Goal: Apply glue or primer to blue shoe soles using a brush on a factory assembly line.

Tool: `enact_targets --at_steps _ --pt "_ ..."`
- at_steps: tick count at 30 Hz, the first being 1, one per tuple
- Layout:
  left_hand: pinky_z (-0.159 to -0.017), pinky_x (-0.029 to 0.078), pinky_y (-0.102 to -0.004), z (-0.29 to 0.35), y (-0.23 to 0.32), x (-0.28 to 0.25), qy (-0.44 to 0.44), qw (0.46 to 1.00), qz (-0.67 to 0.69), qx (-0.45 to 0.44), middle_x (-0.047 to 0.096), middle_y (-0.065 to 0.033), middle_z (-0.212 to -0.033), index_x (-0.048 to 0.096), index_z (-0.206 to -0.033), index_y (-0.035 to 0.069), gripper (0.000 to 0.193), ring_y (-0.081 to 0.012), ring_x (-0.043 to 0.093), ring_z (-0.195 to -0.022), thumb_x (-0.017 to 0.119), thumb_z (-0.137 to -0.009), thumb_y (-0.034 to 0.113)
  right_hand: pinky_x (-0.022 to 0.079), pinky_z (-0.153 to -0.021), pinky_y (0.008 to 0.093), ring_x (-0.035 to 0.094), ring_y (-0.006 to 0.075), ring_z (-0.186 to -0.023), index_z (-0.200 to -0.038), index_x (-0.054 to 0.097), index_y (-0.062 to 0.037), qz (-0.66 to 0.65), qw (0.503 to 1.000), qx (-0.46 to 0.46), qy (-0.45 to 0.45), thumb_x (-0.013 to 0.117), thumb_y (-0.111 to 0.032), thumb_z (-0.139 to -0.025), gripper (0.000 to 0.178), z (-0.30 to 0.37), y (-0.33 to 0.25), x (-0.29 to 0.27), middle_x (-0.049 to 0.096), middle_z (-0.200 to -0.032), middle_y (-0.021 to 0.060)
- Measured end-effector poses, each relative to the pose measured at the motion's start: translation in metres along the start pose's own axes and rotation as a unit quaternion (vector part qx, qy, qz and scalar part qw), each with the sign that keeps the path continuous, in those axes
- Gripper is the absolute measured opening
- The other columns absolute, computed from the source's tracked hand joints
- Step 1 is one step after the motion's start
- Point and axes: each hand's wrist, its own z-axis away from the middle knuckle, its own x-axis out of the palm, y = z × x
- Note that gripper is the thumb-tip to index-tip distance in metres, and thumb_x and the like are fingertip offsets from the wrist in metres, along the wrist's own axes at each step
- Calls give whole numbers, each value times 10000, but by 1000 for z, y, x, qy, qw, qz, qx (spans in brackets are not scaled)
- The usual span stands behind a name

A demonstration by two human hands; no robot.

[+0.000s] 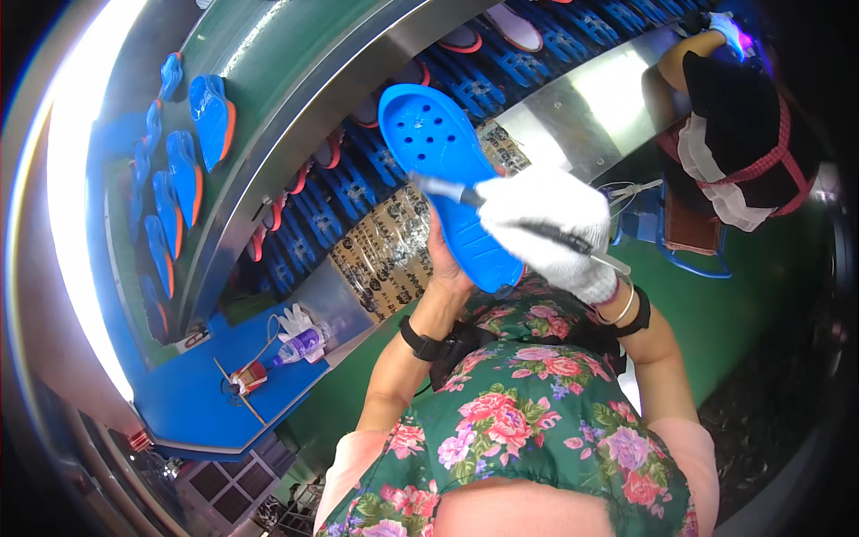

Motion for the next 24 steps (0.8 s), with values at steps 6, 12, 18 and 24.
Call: enact_targets --at_steps 6,12,18,24 --pt "-1150 399 -549 -6 1 -5 -30 999 -12 32 405 -164 -1574 277 -1580 99 937 -368 477 -1380 500 -922 729 564 -799 382 726 256 -902 -999 777 -55 110 987 -117 -30 782 -26 -762 239 17 7 15 761 -1028 130" --pt "-1131 425 -550 -11 9 4 40 997 10 58 468 -190 -1505 236 -1590 85 1058 -357 524 -1328 603 -851 748 572 -792 375 726 266 -893 -986 781 -64 37 998 -42 6 783 -34 -773 215 13 16 6 767 -1028 120" --pt "-1043 488 -607 -19 16 -16 -118 984 133 -12 477 -167 -1500 320 -1545 72 996 -441 523 -1307 558 -870 765 579 -808 375 725 273 -942 -1066 781 -132 18 993 -89 -80 795 -62 -790 285 29 13 21 758 -1074 99" --pt "-1029 491 -604 -18 21 0 -13 991 128 23 510 -204 -1459 326 -1548 69 1052 -408 531 -1299 701 -801 707 581 -799 378 726 260 -933 -1062 779 -110 29 995 -66 -76 799 -63 -793 274 27 23 13 759 -1093 93"
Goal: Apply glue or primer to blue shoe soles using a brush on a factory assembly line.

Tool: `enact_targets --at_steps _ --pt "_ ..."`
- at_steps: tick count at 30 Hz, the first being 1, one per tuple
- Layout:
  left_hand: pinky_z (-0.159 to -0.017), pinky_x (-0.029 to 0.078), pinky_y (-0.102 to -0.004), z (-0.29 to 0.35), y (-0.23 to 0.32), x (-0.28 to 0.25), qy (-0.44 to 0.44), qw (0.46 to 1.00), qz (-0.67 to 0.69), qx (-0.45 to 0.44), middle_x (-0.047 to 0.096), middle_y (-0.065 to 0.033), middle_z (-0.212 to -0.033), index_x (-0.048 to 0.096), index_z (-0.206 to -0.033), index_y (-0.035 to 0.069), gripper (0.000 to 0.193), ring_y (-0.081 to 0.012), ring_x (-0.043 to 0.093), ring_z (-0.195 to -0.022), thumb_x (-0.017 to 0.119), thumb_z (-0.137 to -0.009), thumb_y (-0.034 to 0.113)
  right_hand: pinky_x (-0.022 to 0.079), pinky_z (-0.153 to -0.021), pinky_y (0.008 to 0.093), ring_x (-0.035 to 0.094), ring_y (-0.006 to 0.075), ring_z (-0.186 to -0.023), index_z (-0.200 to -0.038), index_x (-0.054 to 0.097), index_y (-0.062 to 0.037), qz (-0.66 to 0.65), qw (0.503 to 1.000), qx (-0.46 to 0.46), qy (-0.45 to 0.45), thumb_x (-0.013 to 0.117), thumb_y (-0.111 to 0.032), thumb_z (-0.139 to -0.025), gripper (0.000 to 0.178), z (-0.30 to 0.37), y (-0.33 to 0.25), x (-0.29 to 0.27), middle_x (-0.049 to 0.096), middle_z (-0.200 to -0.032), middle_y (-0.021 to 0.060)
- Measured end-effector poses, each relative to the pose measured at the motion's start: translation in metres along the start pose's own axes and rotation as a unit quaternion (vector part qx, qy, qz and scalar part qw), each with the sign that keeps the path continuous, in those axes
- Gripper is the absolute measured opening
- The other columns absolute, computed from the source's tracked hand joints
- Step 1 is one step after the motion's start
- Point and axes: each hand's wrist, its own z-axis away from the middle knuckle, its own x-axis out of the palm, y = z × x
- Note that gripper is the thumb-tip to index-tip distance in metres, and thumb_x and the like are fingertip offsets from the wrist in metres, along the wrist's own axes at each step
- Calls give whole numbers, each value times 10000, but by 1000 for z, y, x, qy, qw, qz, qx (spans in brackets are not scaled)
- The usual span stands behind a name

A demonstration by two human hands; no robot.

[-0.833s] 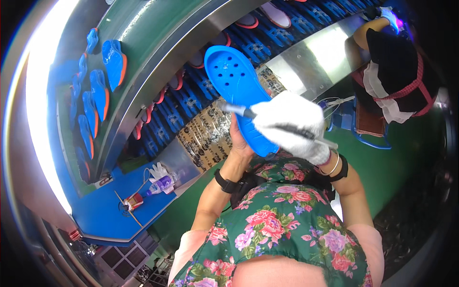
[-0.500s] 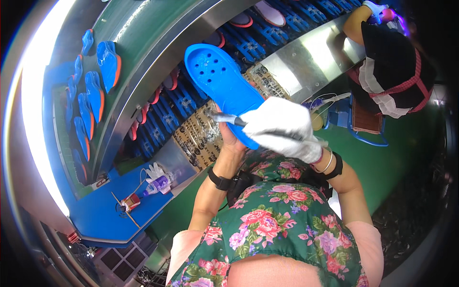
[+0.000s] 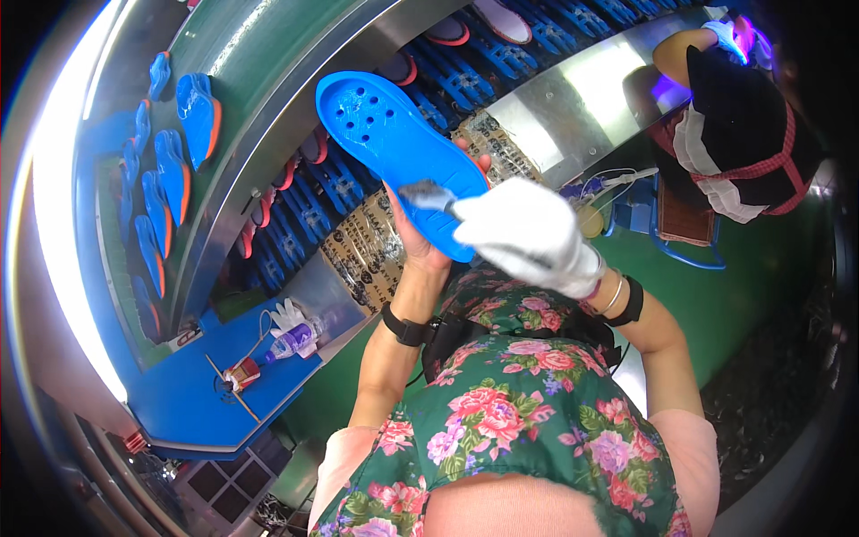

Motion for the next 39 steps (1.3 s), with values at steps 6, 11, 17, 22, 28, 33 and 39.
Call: enact_targets --at_steps 6,11,17,22,28,33,39 --pt "-969 521 -589 -3 6 0 -34 994 97 -45 518 -243 -1430 385 -1528 116 1004 -462 606 -1149 654 -803 756 576 -753 365 725 262 -883 -990 790 -119 -87 996 14 -21 821 -58 -761 239 -2 -6 -5 767 -1006 92" --pt "-978 520 -592 -7 19 -10 -50 993 64 -85 506 -240 -1430 368 -1529 97 1032 -451 564 -1237 620 -807 790 569 -739 364 721 262 -864 -973 789 -104 -14 998 -38 -42 820 -41 -761 223 5 -11 0 765 -989 98" --pt "-949 551 -573 -3 15 -9 -60 997 1 -46 471 -257 -1465 256 -1568 28 1093 -454 572 -1229 555 -844 791 574 -725 366 719 254 -841 -935 783 -96 -75 994 85 4 821 -35 -745 204 6 -6 -7 767 -971 99" --pt "-964 551 -582 -10 24 -20 -102 987 26 -124 433 -254 -1494 208 -1581 18 1086 -456 567 -1229 615 -848 708 578 -717 362 711 250 -845 -1034 776 -124 -55 996 -8 -73 801 -67 -752 289 18 -20 -3 759 -1038 96" --pt "-964 555 -570 -14 26 -12 -138 982 -13 -131 402 -282 -1501 179 -1588 2 1118 -463 598 -1174 664 -814 648 575 -758 354 717 244 -863 -989 775 -110 -77 994 67 -34 807 -93 -795 197 16 -4 -8 753 -971 79" --pt "-923 568 -525 -16 32 -8 -120 974 15 -194 441 -286 -1437 228 -1559 -22 1138 -460 585 -1137 721 -774 638 578 -774 350 727 224 -862 -927 780 -90 -253 955 139 -68 812 -55 -783 151 18 -15 -9 760 -945 73" --pt "-809 620 -477 -15 40 -2 -37 974 -93 -205 445 -326 -1400 229 -1553 -35 1100 -461 593 -1094 721 -795 591 575 -869 369 722 260 -897 -994 772 -65 -93 992 82 -35 777 -38 -807 189 8 -5 -22 760 -1019 100"
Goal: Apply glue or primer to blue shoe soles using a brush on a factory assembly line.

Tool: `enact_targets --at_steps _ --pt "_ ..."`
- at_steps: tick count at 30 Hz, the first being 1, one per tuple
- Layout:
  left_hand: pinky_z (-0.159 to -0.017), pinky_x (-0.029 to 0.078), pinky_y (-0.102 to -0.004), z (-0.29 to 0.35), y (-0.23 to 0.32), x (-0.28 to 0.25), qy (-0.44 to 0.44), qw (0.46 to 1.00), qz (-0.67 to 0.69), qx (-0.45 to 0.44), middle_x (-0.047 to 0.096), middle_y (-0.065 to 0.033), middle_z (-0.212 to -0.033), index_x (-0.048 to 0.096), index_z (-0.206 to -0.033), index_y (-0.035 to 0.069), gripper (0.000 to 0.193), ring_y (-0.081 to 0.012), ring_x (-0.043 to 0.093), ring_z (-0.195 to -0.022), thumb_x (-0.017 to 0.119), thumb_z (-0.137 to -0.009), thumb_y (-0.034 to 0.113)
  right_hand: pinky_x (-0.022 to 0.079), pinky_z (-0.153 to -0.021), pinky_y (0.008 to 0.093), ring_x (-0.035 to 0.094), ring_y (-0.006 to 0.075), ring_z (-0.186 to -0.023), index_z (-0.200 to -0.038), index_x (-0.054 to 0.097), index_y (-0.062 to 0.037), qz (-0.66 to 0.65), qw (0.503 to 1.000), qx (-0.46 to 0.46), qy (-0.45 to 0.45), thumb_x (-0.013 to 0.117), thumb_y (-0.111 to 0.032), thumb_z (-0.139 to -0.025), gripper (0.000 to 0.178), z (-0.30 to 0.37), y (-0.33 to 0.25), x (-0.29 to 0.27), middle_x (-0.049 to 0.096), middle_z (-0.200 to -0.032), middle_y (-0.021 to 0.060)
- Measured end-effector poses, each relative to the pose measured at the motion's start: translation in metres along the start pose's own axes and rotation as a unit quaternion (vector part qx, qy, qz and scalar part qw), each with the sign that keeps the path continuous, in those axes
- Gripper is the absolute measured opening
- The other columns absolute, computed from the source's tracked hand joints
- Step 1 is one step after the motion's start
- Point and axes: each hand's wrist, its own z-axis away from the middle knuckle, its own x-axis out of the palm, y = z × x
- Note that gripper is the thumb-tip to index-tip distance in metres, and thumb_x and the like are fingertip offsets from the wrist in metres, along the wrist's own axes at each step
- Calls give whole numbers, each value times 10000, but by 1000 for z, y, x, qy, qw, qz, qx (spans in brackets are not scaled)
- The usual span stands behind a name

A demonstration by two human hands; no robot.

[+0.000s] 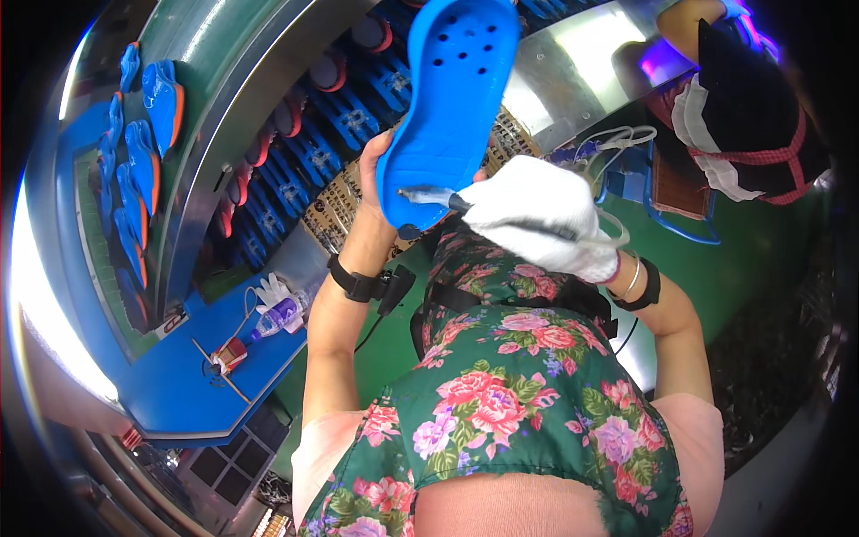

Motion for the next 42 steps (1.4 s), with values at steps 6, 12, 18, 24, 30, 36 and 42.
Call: enact_targets --at_steps 6,12,18,24,30,36,42 --pt "-964 546 -568 -13 13 -19 -120 988 42 -87 462 -357 -1442 306 -1547 -43 919 -573 592 -1152 581 -868 511 582 -776 369 703 292 -898 -1123 742 -126 104 981 -128 -105 742 -74 -811 317 24 2 13 733 -1147 96" --pt "-964 554 -546 -6 12 -13 -87 993 33 -69 486 -353 -1422 324 -1538 -45 908 -569 592 -1155 588 -862 499 561 -843 374 725 226 -860 -921 780 -100 -86 995 36 39 806 -74 -794 133 4 4 11 767 -950 62" --pt "-964 560 -564 -16 18 -19 -84 993 45 -76 421 -324 -1466 241 -1562 -38 1083 -497 575 -1149 711 -792 561 576 -845 323 732 173 -895 -917 770 -27 -240 956 165 20 792 -21 -822 98 7 1 18 770 -974 92" --pt "-965 551 -567 -12 -1 -10 -30 996 75 -35 481 -321 -1444 318 -1547 -9 870 -517 611 -1162 558 -908 531 587 -822 320 737 190 -919 -991 775 -30 -29 991 113 59 785 -15 -821 171 -24 20 -35 762 -1023 132" --pt "-953 517 -625 -7 -22 -4 -34 989 125 -70 449 -320 -1423 255 -1577 38 955 -511 616 -1110 634 -879 569 565 -849 378 714 275 -960 -1041 770 -70 197 973 -41 114 750 -68 -839 203 -50 51 -76 748 -1051 120" --pt "-968 516 -625 9 -8 7 85 983 165 5 454 -302 -1461 252 -1582 34 942 -527 569 -1189 571 -897 596 571 -732 376 694 257 -822 -1081 748 -116 155 981 -116 -7 771 -37 -801 292 -13 7 5 744 -964 71" --pt "-970 521 -620 45 17 23 -36 992 27 114 322 -333 -1547 163 -1608 42 1130 -576 486 -1280 610 -839 740 572 -788 342 723 226 -871 -869 746 12 -275 945 158 84 780 53 -760 122 -23 -14 -22 749 -968 169"
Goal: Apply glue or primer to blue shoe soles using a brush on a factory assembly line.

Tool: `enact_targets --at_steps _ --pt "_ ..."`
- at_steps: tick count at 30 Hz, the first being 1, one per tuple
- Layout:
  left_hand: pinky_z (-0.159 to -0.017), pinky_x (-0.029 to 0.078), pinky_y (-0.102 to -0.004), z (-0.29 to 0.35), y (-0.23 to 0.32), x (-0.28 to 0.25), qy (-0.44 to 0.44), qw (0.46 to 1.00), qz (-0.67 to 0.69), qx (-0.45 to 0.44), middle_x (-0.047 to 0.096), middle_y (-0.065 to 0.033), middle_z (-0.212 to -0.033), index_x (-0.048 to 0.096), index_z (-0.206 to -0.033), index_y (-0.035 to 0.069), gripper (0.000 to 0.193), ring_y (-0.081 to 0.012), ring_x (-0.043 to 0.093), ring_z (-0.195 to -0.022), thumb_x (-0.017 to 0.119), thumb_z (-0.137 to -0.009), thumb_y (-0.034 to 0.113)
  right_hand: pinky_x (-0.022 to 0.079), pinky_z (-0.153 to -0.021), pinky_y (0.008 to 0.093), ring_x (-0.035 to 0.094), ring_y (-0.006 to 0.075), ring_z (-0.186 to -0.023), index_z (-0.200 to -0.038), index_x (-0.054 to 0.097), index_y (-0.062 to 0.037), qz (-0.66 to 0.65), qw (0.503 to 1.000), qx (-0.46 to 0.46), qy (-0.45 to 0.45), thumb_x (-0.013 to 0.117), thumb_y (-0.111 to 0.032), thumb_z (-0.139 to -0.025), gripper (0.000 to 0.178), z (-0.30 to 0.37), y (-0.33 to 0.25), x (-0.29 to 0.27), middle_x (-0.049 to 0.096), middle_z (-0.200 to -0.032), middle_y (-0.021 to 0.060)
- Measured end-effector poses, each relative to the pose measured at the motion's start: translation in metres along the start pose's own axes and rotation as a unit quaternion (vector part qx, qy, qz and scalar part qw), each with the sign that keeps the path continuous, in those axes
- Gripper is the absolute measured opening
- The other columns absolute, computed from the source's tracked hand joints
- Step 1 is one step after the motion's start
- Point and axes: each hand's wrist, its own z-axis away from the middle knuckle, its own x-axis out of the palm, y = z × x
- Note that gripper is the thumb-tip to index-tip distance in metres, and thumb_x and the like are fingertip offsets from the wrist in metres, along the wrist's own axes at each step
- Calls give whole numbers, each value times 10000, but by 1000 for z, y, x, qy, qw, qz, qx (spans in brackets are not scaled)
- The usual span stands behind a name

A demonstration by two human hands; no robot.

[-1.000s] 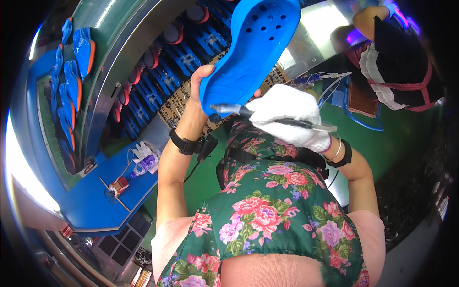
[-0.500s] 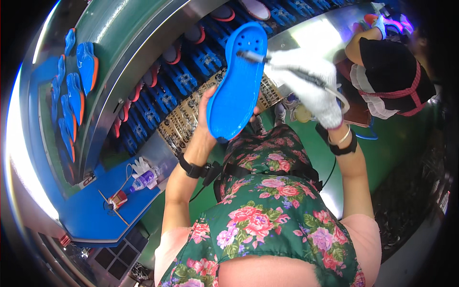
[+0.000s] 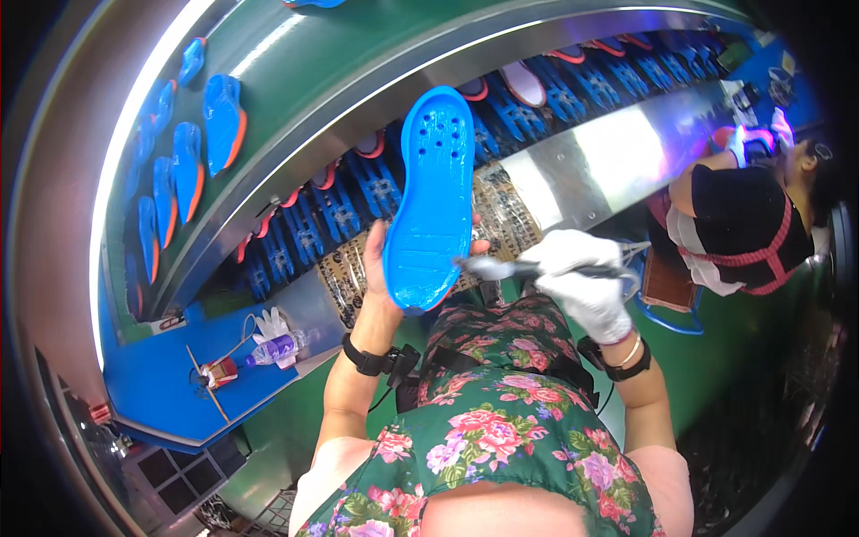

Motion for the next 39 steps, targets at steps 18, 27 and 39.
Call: enact_targets --at_steps 18,27,39 --pt "-1216 313 -518 -95 157 55 85 944 69 310 137 -296 -1639 12 -1612 32 1036 -422 270 -1501 538 -963 644 533 -723 237 668 96 -798 -1060 767 9 3 980 168 108 749 -3 -849 212 11 85 -10 763 -945 54" --pt "-1165 345 -441 -232 216 82 236 663 -628 331 394 -278 -1543 223 -1568 -68 907 -367 439 -1407 728 -896 272 544 -726 240 672 95 -809 -1051 765 13 19 980 144 135 748 -2 -855 197 18 91 -24 761 -939 56" --pt "-789 503 -351 -225 239 82 268 435 -800 314 699 -140 -942 641 -915 66 387 -209 641 -901 840 -773 366 561 -751 239 702 108 -842 -1062 760 16 2 976 144 164 743 -26 -875 192 42 98 -52 771 -971 81"
